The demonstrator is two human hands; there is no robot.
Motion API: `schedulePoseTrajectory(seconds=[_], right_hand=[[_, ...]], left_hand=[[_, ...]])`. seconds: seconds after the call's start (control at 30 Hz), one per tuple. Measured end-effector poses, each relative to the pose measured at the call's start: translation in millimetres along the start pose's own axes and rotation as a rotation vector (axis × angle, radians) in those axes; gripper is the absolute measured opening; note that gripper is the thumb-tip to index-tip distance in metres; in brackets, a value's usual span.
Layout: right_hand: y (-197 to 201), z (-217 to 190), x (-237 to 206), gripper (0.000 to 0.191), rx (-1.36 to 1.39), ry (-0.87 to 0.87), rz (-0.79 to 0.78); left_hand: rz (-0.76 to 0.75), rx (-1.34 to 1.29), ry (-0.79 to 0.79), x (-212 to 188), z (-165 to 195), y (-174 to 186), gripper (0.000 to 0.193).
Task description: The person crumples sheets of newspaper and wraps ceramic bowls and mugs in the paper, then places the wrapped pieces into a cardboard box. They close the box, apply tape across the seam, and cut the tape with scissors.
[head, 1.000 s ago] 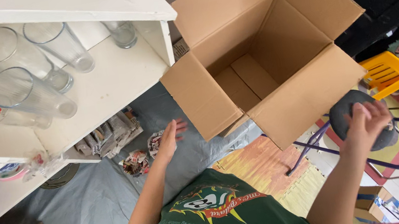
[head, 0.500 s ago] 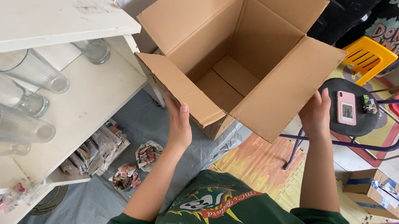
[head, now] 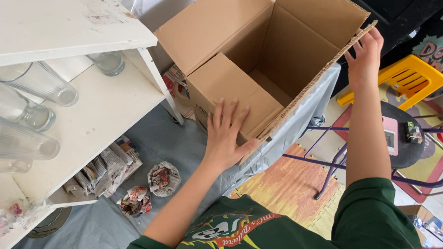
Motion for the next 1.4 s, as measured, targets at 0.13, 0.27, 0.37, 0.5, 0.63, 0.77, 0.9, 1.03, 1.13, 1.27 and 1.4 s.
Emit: schedulePoseTrajectory(seconds=[0.13,0.27,0.37,0.5,0.63,0.77,0.9,1.03,1.13,1.27,1.4], right_hand=[[-26.4,-10.3,19.5,0.053,-0.11,-0.029,-0.134],[-32.7,-6.2,29.4,0.041,-0.132,0.019,-0.175],[-27.7,1.7,31.7,0.034,-0.158,0.084,-0.161],[-18.1,4.6,32.0,0.022,0.045,0.156,-0.169],[-7.0,-7.8,28.0,0.04,-0.163,0.118,-0.265],[-3.9,-17.9,32.3,0.052,-0.357,0.015,-0.378],[-10.9,6.0,30.8,0.029,-0.468,0.023,-0.354],[-13.7,24.8,27.5,0.031,-0.397,0.102,-0.259],[-18.8,26.8,32.9,0.045,-0.535,0.054,-0.218],[-48.2,32.3,31.1,0.071,-1.094,0.066,-0.127],[-64.3,37.0,18.0,0.069,-1.213,0.123,-0.038]], left_hand=[[0.01,-0.046,0.003,2.5,4.2,7.4,0.083],[-0.023,-0.08,0.007,7.0,17.0,8.7,0.065],[-0.09,-0.124,-0.082,9.2,17.4,3.6,0.057],[0.291,-0.364,-0.04,24.6,-10.6,-4.5,0.059],[0.68,-0.248,0.389,75.2,-77.9,-7.9,0.093],[0.636,-0.455,0.439,97.0,-111.1,-19.3,0.108],[0.634,-0.313,0.376,91.5,-116.6,-27.1,0.074],[0.593,-0.35,0.189,76.9,-122.7,-22.2,0.039],[0.512,-0.408,0.229,75.7,-122.2,-17.0,0.04],[0.332,-0.205,-0.005,74.2,-104.9,-6.8,0.04],[0.229,-0.078,-0.01,48.8,-80.0,3.2,0.054]])
Point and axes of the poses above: each hand's wrist, its own x-axis towards the middle knuckle, its own y-axis out of the back of the hand, z = x × y, the point moved 1 cm from there along x, towards the middle knuckle, and after that the axes turned 7 degrees about x, right-handed, at the moved point
